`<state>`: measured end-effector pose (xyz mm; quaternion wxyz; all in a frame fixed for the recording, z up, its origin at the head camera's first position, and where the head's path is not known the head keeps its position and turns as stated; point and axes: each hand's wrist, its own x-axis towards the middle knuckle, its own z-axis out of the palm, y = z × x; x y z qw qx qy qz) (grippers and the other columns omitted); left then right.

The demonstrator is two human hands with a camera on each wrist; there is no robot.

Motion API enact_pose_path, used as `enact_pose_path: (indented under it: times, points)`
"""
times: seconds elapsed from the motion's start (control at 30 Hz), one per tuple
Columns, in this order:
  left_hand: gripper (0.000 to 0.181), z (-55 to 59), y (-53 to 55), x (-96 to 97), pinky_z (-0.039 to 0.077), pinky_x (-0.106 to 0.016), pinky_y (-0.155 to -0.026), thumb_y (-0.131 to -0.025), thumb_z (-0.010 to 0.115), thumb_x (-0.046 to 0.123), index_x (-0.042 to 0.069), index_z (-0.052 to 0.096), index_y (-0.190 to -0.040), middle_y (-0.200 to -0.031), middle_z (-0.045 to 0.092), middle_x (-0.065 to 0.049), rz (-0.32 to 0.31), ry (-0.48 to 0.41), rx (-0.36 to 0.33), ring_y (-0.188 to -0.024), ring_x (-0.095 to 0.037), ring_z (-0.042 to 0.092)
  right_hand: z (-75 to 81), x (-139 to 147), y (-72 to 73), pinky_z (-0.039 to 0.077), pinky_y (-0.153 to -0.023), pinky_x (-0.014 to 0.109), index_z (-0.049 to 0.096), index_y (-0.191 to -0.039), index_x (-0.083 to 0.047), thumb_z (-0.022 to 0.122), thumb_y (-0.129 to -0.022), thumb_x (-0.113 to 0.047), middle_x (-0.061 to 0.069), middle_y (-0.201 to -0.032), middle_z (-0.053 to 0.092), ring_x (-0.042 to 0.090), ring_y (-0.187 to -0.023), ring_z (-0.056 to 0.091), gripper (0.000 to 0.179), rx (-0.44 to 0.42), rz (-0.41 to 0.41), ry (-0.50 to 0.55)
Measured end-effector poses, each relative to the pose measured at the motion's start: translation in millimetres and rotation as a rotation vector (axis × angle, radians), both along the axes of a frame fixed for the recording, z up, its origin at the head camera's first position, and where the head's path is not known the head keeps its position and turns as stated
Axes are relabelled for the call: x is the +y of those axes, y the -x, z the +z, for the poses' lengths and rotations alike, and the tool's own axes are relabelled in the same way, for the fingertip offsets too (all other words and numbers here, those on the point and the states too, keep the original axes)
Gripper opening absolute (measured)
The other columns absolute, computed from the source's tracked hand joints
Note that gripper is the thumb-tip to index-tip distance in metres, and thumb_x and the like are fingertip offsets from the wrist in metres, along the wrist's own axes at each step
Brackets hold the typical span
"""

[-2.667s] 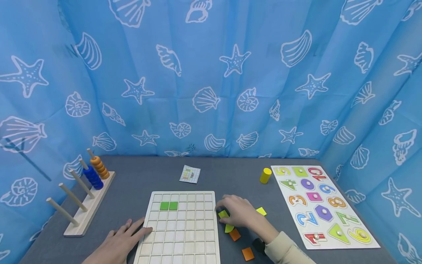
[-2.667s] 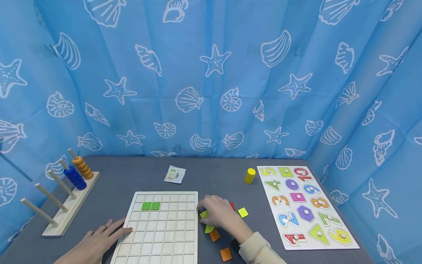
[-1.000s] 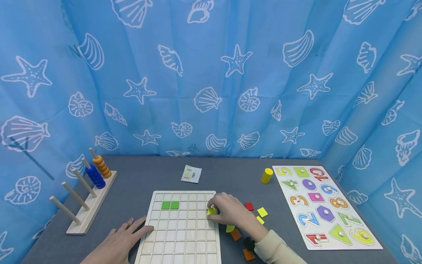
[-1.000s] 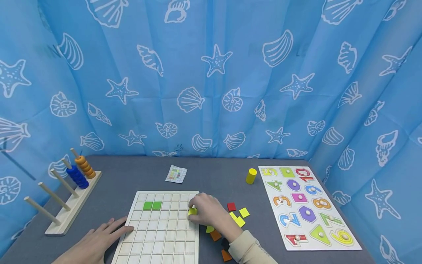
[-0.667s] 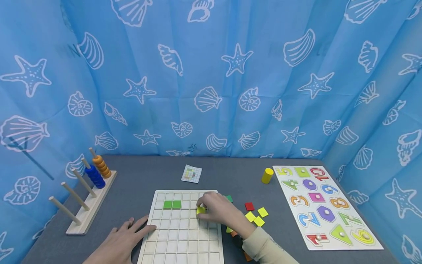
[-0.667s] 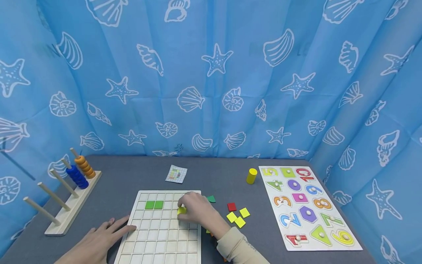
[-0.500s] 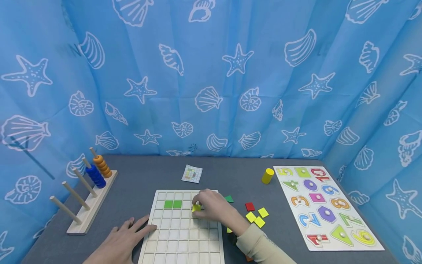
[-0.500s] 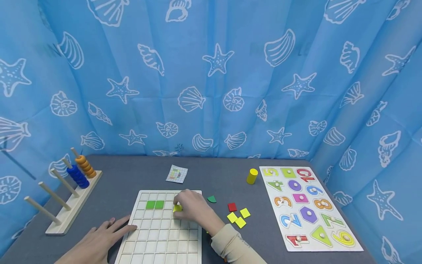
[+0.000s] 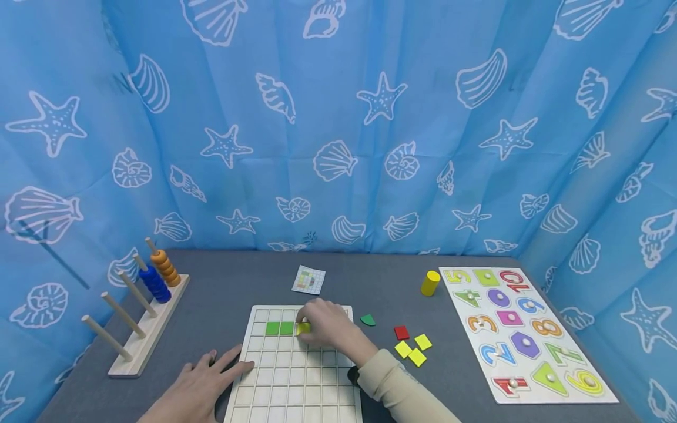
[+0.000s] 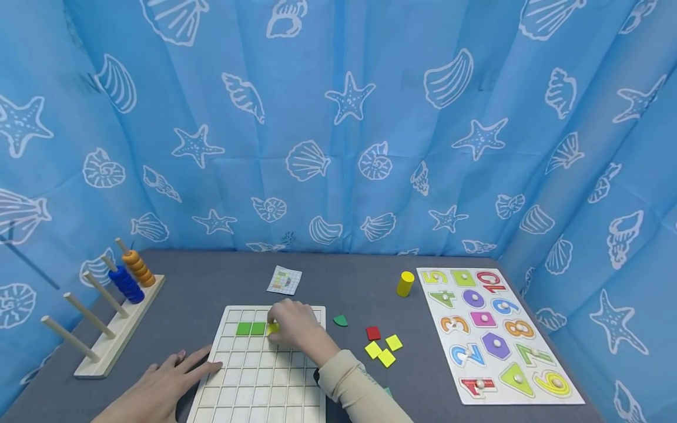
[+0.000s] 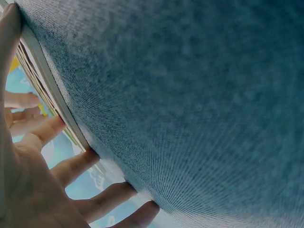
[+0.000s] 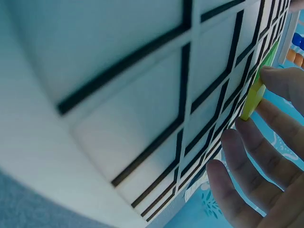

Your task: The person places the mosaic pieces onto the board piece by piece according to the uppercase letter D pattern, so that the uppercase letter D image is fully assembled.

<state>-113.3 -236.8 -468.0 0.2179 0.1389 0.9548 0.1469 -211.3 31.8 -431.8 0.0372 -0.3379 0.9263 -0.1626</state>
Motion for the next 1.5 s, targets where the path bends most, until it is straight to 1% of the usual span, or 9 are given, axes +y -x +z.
enact_pose_path:
  times: [0.13,0.3,0.4,0.57,0.7,0.9,1.13,1.37,1.5]
  points:
    - [0.102,1.6,-0.4,1.5,0.035,-0.089,-0.086,-0.063,0.073,0.086,0.037,0.050,-0.149,-0.161,0.042,-0.013,-0.005,0.002,0.007,-0.133,-0.065,0.044,-1.3,-3.0,0.8,0.036,-0.047,0.017,0.082,-0.096,-0.013,0.079,-0.085,-0.014,0.000,-0.088,0.076,0.002,-0.057,0.043,0.012,0.002,0.001,-0.006]
    - [0.103,4.6,-0.8,4.9,0.035,-0.089,-0.087,-0.063,0.077,0.083,0.033,0.051,-0.149,-0.160,0.043,-0.015,0.002,0.008,0.007,-0.132,-0.066,0.043,-2.1,-5.5,1.0,0.037,-0.048,0.018,0.082,-0.097,-0.014,0.078,-0.086,-0.013,0.001,-0.093,0.076,0.002,-0.060,0.045,0.011,0.007,0.005,-0.012]
    - [0.102,5.4,-1.0,6.4,0.035,-0.089,-0.088,-0.063,0.077,0.082,0.032,0.052,-0.149,-0.160,0.043,-0.015,0.012,0.014,0.002,-0.133,-0.067,0.042,-2.8,-6.9,0.8,0.041,-0.050,0.018,0.082,-0.098,-0.014,0.080,-0.087,-0.015,0.001,-0.095,0.077,0.002,-0.063,0.050,0.011,0.016,0.003,-0.027]
    - [0.102,5.0,-1.5,6.5,0.035,-0.089,-0.087,-0.064,0.076,0.083,0.031,0.052,-0.149,-0.160,0.043,-0.015,0.008,0.009,0.004,-0.132,-0.067,0.042,-2.7,-7.8,-0.8,0.047,-0.055,0.019,0.082,-0.097,-0.015,0.083,-0.087,-0.019,0.000,-0.095,0.076,0.004,-0.071,0.061,0.011,0.012,-0.012,-0.038]
    - [0.102,4.1,-0.9,5.5,0.035,-0.089,-0.087,-0.064,0.076,0.082,0.031,0.052,-0.149,-0.160,0.043,-0.016,0.004,0.007,0.004,-0.133,-0.067,0.042,-3.2,-7.7,-1.5,0.049,-0.057,0.019,0.082,-0.096,-0.015,0.084,-0.086,-0.019,0.000,-0.096,0.076,0.006,-0.075,0.064,0.011,0.010,-0.015,-0.034]
    - [0.102,3.1,0.4,4.5,0.036,-0.089,-0.087,-0.064,0.079,0.080,0.032,0.051,-0.150,-0.160,0.042,-0.015,0.003,0.008,-0.004,-0.133,-0.067,0.042,-5.2,-7.9,-0.7,0.050,-0.057,0.020,0.082,-0.095,-0.016,0.084,-0.086,-0.018,-0.001,-0.095,0.075,0.005,-0.076,0.063,0.010,0.015,-0.016,-0.031]
    - [0.104,3.9,0.4,4.1,0.036,-0.088,-0.087,-0.062,0.080,0.079,0.032,0.050,-0.150,-0.161,0.041,-0.015,-0.001,0.006,-0.006,-0.133,-0.067,0.041,-6.6,-6.5,0.1,0.047,-0.056,0.018,0.082,-0.094,-0.016,0.081,-0.088,-0.016,-0.001,-0.093,0.073,0.005,-0.074,0.059,0.006,0.026,0.000,-0.045]
    - [0.106,3.7,1.3,4.9,0.036,-0.088,-0.089,-0.061,0.081,0.079,0.032,0.050,-0.150,-0.161,0.041,-0.015,0.003,0.022,-0.015,-0.134,-0.067,0.041,-1.5,-2.8,-2.7,0.045,-0.054,0.020,0.083,-0.098,-0.018,0.081,-0.087,-0.016,-0.001,-0.097,0.073,0.005,-0.075,0.058,0.012,0.037,-0.002,-0.040]
    - [0.104,2.7,1.1,3.6,0.036,-0.088,-0.088,-0.063,0.080,0.079,0.031,0.050,-0.150,-0.161,0.041,-0.015,0.000,0.014,-0.016,-0.134,-0.067,0.041,2.0,2.3,-5.5,0.041,-0.051,0.020,0.083,-0.103,-0.017,0.081,-0.086,-0.017,0.000,-0.097,0.073,0.006,-0.074,0.057,0.017,0.037,-0.007,-0.023]
